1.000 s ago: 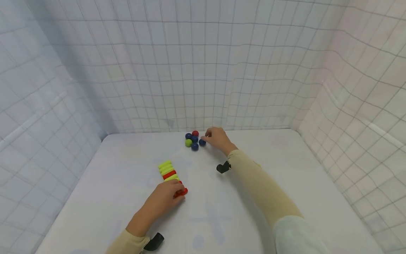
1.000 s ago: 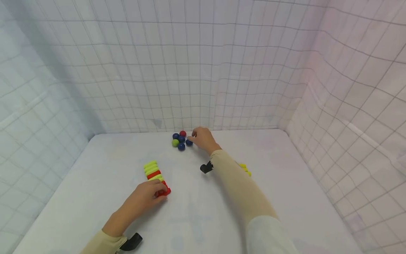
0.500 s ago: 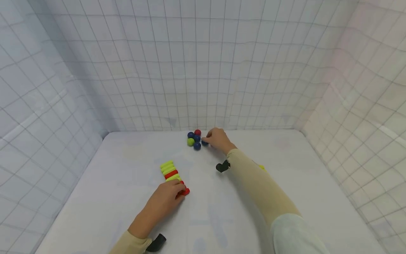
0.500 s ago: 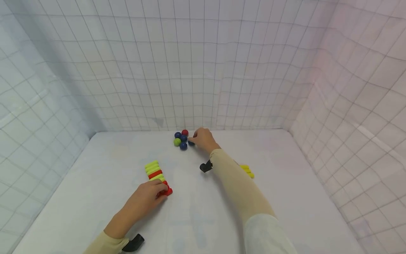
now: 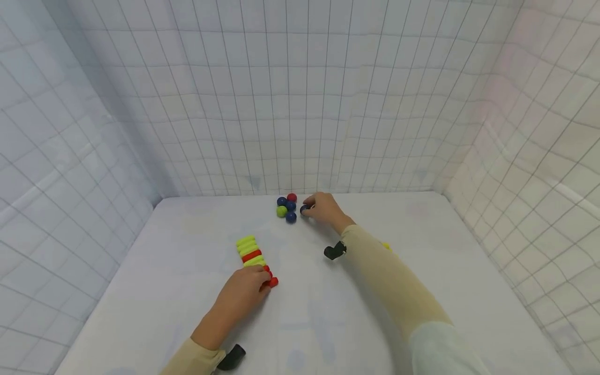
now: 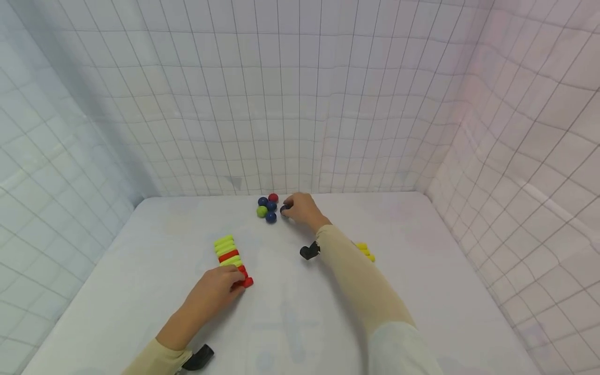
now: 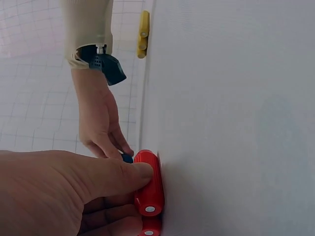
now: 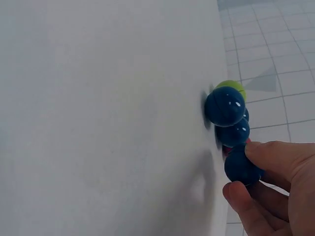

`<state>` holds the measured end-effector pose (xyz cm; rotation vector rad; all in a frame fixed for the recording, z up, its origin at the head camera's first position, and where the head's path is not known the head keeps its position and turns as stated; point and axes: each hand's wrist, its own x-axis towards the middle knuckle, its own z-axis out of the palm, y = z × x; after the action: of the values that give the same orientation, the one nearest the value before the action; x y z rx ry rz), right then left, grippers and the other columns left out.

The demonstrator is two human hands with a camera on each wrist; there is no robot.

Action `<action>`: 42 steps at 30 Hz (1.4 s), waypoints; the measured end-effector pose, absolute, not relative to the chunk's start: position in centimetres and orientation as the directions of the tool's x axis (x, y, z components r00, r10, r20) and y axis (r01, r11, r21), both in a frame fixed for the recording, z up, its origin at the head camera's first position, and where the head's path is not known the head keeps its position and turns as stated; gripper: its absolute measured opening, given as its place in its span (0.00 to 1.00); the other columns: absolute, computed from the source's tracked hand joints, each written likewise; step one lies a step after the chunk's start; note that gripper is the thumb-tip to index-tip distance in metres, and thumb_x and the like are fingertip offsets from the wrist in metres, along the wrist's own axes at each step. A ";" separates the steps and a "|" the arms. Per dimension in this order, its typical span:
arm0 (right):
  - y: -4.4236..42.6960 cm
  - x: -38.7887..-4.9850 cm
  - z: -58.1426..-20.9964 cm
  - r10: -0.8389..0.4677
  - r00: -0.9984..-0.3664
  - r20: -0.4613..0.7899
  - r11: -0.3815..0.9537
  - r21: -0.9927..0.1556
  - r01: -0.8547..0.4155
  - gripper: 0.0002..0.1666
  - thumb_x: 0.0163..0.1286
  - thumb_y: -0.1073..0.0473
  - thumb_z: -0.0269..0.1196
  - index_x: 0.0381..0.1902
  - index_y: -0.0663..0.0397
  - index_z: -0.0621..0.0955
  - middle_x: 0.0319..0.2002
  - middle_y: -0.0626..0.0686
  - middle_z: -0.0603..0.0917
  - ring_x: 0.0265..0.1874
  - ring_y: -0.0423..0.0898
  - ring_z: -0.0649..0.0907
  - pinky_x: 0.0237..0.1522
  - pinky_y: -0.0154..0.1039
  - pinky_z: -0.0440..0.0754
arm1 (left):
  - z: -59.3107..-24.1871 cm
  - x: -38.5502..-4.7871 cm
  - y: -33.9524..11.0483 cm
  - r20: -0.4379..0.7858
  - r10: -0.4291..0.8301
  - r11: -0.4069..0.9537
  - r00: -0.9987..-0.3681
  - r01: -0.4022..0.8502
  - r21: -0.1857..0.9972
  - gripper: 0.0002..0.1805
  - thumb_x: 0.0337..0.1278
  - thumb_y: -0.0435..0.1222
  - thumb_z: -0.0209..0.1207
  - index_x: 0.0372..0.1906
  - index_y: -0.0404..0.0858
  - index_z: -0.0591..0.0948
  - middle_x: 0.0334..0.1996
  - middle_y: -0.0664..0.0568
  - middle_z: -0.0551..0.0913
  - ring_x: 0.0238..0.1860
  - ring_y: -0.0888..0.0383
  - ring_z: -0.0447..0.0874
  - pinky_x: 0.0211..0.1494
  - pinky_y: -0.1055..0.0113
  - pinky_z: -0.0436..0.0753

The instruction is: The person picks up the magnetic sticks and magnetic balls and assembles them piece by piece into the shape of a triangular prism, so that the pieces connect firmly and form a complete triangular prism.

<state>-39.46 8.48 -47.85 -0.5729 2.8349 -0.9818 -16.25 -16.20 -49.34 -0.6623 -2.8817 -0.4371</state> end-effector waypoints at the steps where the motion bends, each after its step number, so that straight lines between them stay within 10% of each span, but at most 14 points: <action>1: 8.8 -39.2 -47.8 -0.372 -0.926 0.058 0.716 -0.617 -0.326 0.22 0.74 0.56 0.74 0.61 0.59 0.88 0.54 0.55 0.90 0.54 0.50 0.87 0.58 0.45 0.84 | -49.4 -16.3 -16.2 0.211 0.403 0.860 -0.891 0.447 0.245 0.10 0.55 0.30 0.80 0.32 0.41 0.88 0.28 0.59 0.79 0.33 0.59 0.79 0.45 0.59 0.88; 28: 15.9 -26.6 -45.0 -0.474 -0.803 0.362 0.538 -0.602 -0.589 0.21 0.73 0.62 0.74 0.62 0.55 0.89 0.54 0.49 0.89 0.43 0.41 0.87 0.51 0.56 0.88 | -48.9 -17.3 -16.6 0.143 0.443 0.846 -0.885 0.465 0.259 0.08 0.57 0.29 0.79 0.35 0.40 0.89 0.30 0.55 0.84 0.34 0.57 0.80 0.47 0.57 0.88; 42: 15.8 -25.6 -47.9 -0.522 -0.797 0.303 0.536 -0.611 -0.583 0.21 0.72 0.61 0.75 0.61 0.59 0.88 0.53 0.48 0.89 0.43 0.41 0.85 0.51 0.49 0.88 | -49.2 -17.1 -16.2 0.167 0.428 0.842 -0.888 0.459 0.283 0.07 0.57 0.29 0.79 0.35 0.40 0.90 0.31 0.56 0.83 0.35 0.56 0.81 0.47 0.56 0.88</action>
<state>-25.56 15.82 -47.92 -1.0192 2.8256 -1.1752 -17.07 -16.22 -49.24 -0.7051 -2.9218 -0.4863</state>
